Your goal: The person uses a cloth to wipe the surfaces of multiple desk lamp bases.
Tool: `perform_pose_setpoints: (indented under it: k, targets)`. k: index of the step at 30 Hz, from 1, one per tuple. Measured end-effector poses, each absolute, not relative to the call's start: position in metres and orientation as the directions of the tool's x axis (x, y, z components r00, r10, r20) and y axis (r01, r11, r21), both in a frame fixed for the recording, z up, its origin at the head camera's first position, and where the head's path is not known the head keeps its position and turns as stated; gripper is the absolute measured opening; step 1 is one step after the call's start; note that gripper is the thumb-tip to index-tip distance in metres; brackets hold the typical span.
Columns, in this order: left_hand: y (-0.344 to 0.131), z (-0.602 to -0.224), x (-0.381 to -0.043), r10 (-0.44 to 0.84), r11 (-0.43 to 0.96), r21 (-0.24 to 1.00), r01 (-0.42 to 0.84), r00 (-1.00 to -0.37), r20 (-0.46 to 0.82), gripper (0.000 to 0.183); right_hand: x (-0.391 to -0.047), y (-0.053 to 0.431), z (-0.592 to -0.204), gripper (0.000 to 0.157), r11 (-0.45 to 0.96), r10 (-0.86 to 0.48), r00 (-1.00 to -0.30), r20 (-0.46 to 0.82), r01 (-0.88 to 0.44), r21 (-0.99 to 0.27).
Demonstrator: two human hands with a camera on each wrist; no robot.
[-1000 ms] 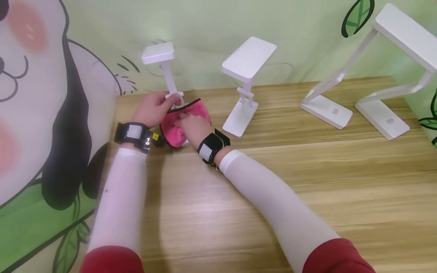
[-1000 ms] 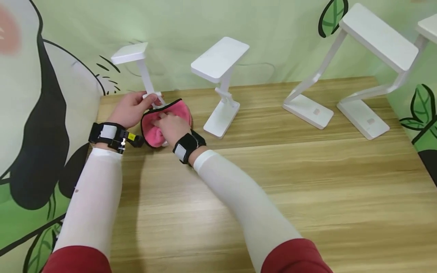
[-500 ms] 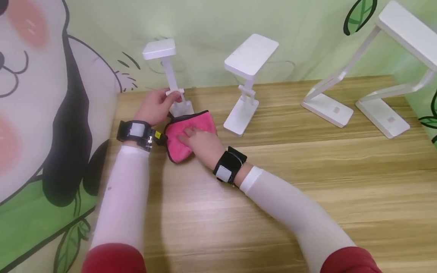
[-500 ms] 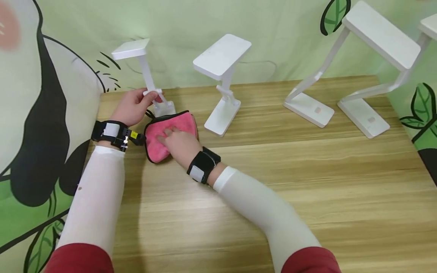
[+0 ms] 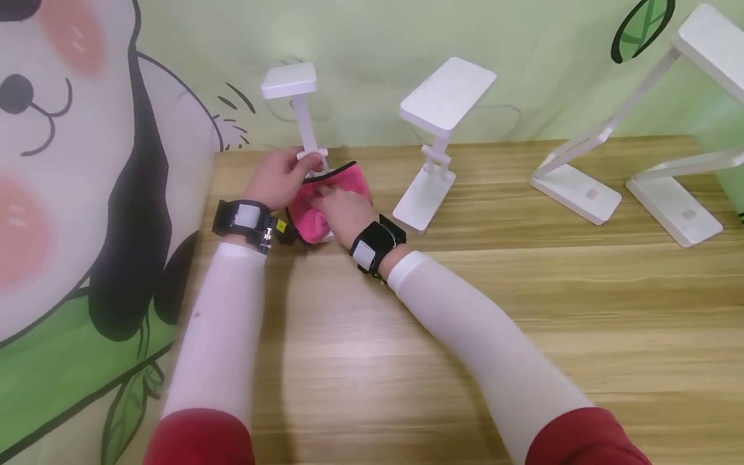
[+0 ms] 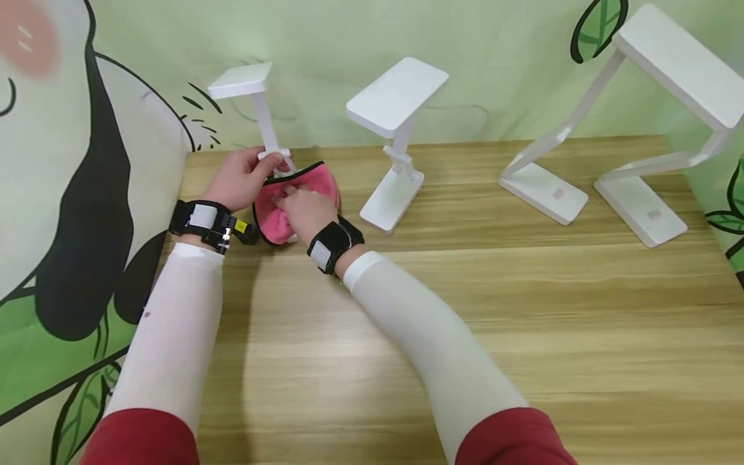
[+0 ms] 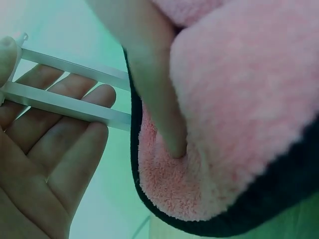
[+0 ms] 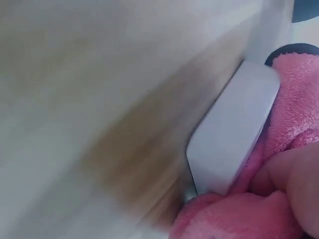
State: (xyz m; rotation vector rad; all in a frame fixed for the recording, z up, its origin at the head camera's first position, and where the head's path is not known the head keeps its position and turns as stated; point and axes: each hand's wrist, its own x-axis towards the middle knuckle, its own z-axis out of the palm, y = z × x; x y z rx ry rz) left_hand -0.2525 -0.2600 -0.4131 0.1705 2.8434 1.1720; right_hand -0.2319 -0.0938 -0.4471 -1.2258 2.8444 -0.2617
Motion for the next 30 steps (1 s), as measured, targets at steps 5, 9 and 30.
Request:
perform_pose_setpoints:
  k: [5,9,30]
  targets:
    - [-0.262,-0.413,-0.251,0.133,0.688,0.722,0.079,-0.991,-0.018,0.052,-0.211,-0.082,-0.446,0.043,0.67,-0.724,-0.69,-0.004,-0.701,-0.245]
    - [-0.262,-0.413,-0.25,0.14,0.707,0.702,0.091,-0.99,-0.013,0.055,-0.188,-0.067,-0.444,0.044,0.663,-0.74,-0.67,-0.059,-0.712,-0.23]
    - [-0.261,-0.414,-0.253,0.113,0.697,0.714,0.058,-0.993,-0.03,0.051,-0.24,-0.093,-0.457,0.047,0.643,-0.73,-0.677,0.09,-0.726,-0.246]
